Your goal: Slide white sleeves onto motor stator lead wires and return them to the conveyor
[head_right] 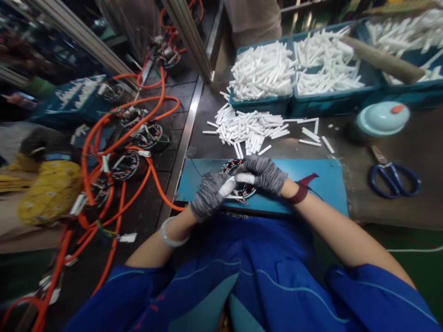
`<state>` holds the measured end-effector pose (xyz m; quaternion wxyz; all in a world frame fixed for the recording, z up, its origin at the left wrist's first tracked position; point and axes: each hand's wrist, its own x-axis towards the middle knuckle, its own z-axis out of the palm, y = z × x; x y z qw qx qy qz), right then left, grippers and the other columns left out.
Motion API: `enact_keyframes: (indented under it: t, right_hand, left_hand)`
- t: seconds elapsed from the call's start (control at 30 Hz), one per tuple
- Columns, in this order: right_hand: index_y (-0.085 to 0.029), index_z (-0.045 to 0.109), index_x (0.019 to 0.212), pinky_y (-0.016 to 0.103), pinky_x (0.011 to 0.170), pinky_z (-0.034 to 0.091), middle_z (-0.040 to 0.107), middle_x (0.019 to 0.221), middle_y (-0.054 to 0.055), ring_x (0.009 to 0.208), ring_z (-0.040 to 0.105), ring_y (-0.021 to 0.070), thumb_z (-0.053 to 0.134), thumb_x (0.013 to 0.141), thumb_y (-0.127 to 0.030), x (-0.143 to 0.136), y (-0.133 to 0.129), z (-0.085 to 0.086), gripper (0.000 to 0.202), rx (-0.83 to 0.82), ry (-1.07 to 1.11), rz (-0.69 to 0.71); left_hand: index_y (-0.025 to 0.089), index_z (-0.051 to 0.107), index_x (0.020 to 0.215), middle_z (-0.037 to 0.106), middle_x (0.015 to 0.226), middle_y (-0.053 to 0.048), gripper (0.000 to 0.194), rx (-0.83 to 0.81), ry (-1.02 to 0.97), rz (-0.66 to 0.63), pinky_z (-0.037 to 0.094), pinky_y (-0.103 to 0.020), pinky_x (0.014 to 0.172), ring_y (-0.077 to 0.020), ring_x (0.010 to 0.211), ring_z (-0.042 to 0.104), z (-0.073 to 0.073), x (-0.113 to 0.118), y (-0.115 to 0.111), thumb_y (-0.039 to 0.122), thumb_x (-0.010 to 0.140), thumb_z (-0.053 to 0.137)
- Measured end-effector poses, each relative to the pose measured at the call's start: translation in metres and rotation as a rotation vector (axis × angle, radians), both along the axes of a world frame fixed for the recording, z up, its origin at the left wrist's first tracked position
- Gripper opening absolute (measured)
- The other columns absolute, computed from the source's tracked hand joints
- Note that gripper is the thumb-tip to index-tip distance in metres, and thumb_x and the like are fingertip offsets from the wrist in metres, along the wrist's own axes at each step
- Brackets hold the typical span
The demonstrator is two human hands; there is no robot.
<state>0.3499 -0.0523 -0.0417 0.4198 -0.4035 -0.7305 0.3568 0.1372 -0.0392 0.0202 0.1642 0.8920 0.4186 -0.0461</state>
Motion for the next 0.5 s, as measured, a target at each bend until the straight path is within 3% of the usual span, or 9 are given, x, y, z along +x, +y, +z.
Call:
enact_keyframes:
  t: [0.1, 0.2, 0.3, 0.4, 0.5]
  right_hand:
    - [-0.025, 0.079, 0.107, 0.039, 0.088, 0.054, 0.074, 0.099, 0.007, 0.093, 0.067, 0.0211, 0.07, 0.091, -0.048, 0.016, -0.003, 0.0, 0.03, 0.071, -0.058, -0.025]
    - [-0.026, 0.078, 0.101, 0.043, 0.091, 0.057, 0.075, 0.099, 0.005, 0.093, 0.07, 0.0229, 0.077, 0.083, -0.05, 0.033, -0.008, 0.003, 0.03, -0.102, 0.033, -0.105]
    - [-0.026, 0.077, 0.091, 0.045, 0.09, 0.06, 0.077, 0.092, 0.004, 0.09, 0.072, 0.0246, 0.08, 0.078, -0.055, 0.039, -0.014, 0.005, 0.032, -0.274, 0.138, -0.193]
    - [-0.025, 0.076, 0.093, 0.047, 0.09, 0.06, 0.078, 0.097, 0.005, 0.092, 0.073, 0.0259, 0.082, 0.074, -0.058, 0.037, -0.024, 0.007, 0.038, -0.324, 0.187, -0.236]
    - [-0.024, 0.074, 0.099, 0.046, 0.088, 0.059, 0.077, 0.099, 0.005, 0.092, 0.072, 0.0265, 0.085, 0.069, -0.061, 0.034, -0.034, 0.007, 0.049, -0.36, 0.108, -0.251]
  left_hand:
    - [0.012, 0.071, 0.107, 0.076, 0.105, -0.016, 0.041, -0.02, 0.206, -0.022, 0.051, -0.047, 0.095, -0.0299, 0.101, 0.07, 0.008, 0.015, 0.0, 0.038, 0.106, 0.04]
    - [0.011, 0.071, 0.105, 0.075, 0.105, -0.018, 0.042, 0.038, 0.253, -0.042, 0.049, -0.052, 0.096, -0.033, 0.103, 0.069, 0.012, 0.036, 0.005, 0.04, 0.105, 0.041]
    - [0.013, 0.072, 0.108, 0.075, 0.106, -0.016, 0.043, 0.013, 0.201, -0.141, 0.05, -0.046, 0.092, -0.0303, 0.102, 0.069, 0.01, 0.052, 0.011, 0.04, 0.106, 0.038]
    - [0.016, 0.068, 0.126, 0.074, 0.116, -0.014, 0.048, 0.102, 0.097, -0.146, 0.05, -0.044, 0.094, -0.0302, 0.108, 0.068, 0.007, 0.041, 0.006, 0.05, 0.104, 0.042]
    - [0.014, 0.057, 0.144, 0.067, 0.134, -0.018, 0.072, 0.316, -0.049, -0.106, 0.049, -0.045, 0.102, -0.0326, 0.12, 0.064, -0.001, 0.001, -0.008, 0.067, 0.095, 0.052]
